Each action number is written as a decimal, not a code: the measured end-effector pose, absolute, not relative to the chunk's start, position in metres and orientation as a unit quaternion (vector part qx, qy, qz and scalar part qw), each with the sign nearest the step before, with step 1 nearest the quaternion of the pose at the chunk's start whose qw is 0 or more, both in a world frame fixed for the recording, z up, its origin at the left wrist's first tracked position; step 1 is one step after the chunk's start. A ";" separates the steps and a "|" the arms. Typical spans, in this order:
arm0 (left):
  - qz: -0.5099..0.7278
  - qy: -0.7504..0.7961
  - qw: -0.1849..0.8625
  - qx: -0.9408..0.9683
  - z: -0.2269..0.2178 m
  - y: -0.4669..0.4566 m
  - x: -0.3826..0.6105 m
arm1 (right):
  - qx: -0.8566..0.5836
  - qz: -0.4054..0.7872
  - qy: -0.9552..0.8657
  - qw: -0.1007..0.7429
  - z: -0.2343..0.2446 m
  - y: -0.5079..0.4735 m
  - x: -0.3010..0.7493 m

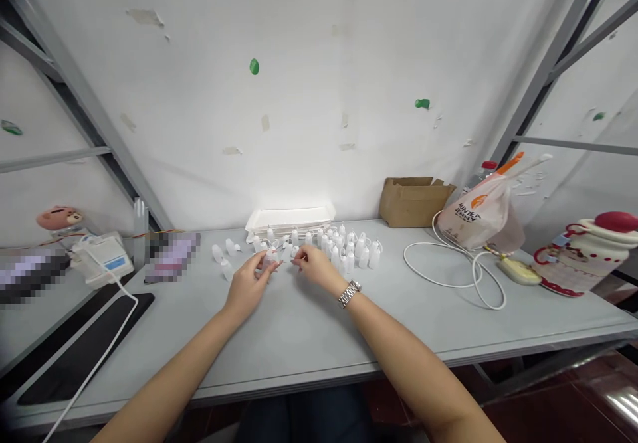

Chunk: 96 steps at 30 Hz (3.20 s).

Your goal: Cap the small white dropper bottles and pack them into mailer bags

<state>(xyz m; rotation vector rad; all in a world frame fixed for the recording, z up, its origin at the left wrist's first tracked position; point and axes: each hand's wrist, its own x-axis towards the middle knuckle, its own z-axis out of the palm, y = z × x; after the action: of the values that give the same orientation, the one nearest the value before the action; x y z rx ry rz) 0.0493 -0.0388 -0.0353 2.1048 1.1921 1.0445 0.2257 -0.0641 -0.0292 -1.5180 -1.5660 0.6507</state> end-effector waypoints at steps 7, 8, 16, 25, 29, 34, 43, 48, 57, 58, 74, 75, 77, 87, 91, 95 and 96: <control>0.389 0.431 0.285 0.762 -0.033 -0.038 0.051 | -0.496 0.425 -0.462 0.600 -0.020 -0.061 0.228; 0.388 0.434 0.288 0.760 -0.032 -0.038 0.051 | -0.484 0.438 -0.450 0.609 -0.020 -0.061 0.228; 0.382 0.445 0.382 0.714 -0.034 -0.038 0.056 | -0.433 0.485 -0.398 0.647 -0.012 -0.066 0.229; 0.322 0.348 0.629 0.616 -0.026 -0.043 0.060 | -0.427 0.462 -0.394 0.670 -0.004 -0.072 0.225; 0.313 0.306 0.686 0.581 -0.019 -0.044 0.057 | -0.408 0.486 -0.402 0.661 -0.006 -0.073 0.220; 0.354 0.326 0.683 0.550 -0.019 -0.040 0.053 | -0.439 0.490 -0.407 0.634 -0.011 -0.075 0.215; 0.386 0.369 0.640 0.552 -0.024 -0.035 0.052 | -0.514 0.413 -0.406 0.632 -0.017 -0.069 0.220; 0.406 0.392 0.592 0.575 -0.023 -0.036 0.055 | -0.609 0.243 -0.503 0.563 -0.017 -0.073 0.220; 0.439 0.395 0.459 0.664 -0.036 -0.040 0.059 | -0.595 0.178 -0.649 0.439 -0.017 -0.077 0.210; 0.436 0.394 0.458 0.668 -0.036 -0.041 0.059 | -0.592 0.196 -0.645 0.442 -0.017 -0.077 0.209; 0.445 0.389 0.483 0.646 -0.033 -0.043 0.061 | -0.554 0.345 -0.532 0.539 -0.012 -0.078 0.212; 0.442 0.388 0.486 0.647 -0.032 -0.043 0.061 | -0.554 0.346 -0.531 0.540 -0.012 -0.078 0.211; 0.436 0.388 0.487 0.650 -0.031 -0.044 0.061 | -0.554 0.347 -0.533 0.537 -0.011 -0.078 0.211; 0.429 0.390 0.460 0.672 -0.026 -0.046 0.059 | -0.551 0.336 -0.579 0.499 -0.004 -0.083 0.210; 0.426 0.399 0.460 0.669 -0.023 -0.048 0.059 | -0.549 0.289 -0.606 0.498 0.000 -0.086 0.210; 0.419 0.401 0.467 0.668 -0.023 -0.049 0.059 | -0.548 0.276 -0.605 0.507 -0.002 -0.087 0.207; 0.417 0.397 0.471 0.668 -0.023 -0.049 0.059 | -0.546 0.274 -0.604 0.512 -0.004 -0.087 0.206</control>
<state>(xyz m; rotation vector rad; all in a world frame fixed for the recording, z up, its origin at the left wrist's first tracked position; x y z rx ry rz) 0.0587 -0.0494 -0.0229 1.6366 0.9736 1.0226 0.2059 -0.0873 -0.0036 -1.3149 -1.4522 0.6601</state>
